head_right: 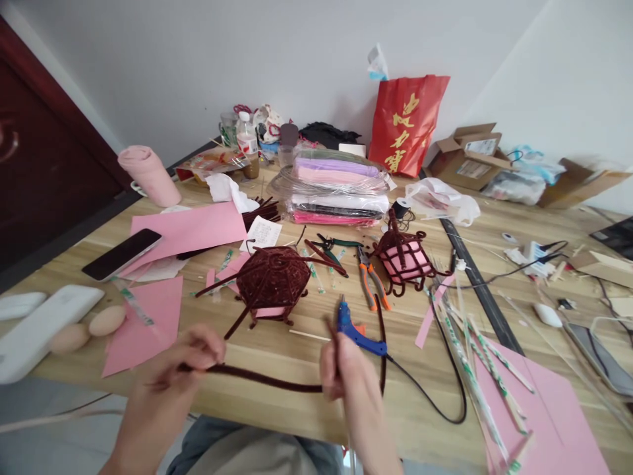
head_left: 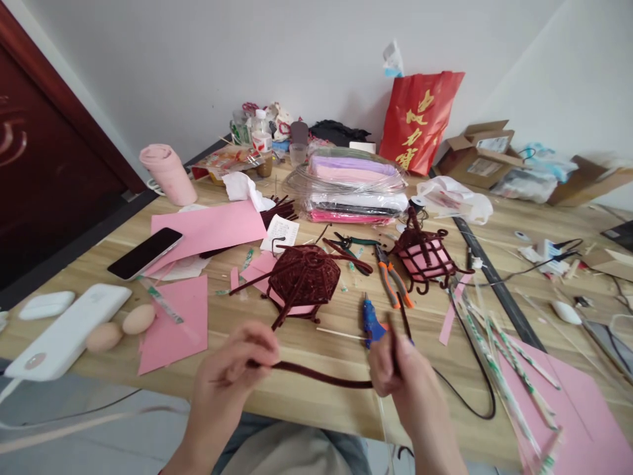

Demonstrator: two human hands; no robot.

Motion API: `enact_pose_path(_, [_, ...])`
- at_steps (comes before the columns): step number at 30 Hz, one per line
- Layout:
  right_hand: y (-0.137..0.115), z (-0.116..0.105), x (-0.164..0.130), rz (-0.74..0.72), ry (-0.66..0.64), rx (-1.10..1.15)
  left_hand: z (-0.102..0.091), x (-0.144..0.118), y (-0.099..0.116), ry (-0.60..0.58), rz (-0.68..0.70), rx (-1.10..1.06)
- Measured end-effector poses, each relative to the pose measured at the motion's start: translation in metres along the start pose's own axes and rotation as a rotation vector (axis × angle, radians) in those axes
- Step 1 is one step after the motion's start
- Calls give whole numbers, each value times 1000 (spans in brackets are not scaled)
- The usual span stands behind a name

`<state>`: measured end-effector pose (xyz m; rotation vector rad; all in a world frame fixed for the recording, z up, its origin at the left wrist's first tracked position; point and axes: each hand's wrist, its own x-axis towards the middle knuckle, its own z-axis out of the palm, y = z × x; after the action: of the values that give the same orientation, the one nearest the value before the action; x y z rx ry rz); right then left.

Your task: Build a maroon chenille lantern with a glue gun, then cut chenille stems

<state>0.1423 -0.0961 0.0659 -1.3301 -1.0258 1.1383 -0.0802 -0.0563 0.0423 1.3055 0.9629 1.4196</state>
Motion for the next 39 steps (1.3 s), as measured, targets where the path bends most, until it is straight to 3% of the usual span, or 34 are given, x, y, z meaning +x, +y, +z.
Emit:
enact_pose_path(4, [0, 27, -18, -155, 21, -310, 21, 7, 19, 103, 17, 97])
enact_pose_path(11, [5, 53, -26, -335, 95, -394, 40, 16, 32, 107, 129, 254])
enact_pose_path(26, [8, 61, -17, -474, 118, -484, 42, 21, 32, 96, 50, 171])
enact_pose_path(32, [14, 58, -12, -513, 62, -493, 44, 26, 34, 91, -16, 180])
enact_pose_path(39, [18, 58, -7, -571, 36, -487, 46, 29, 35, 81, 11, 155])
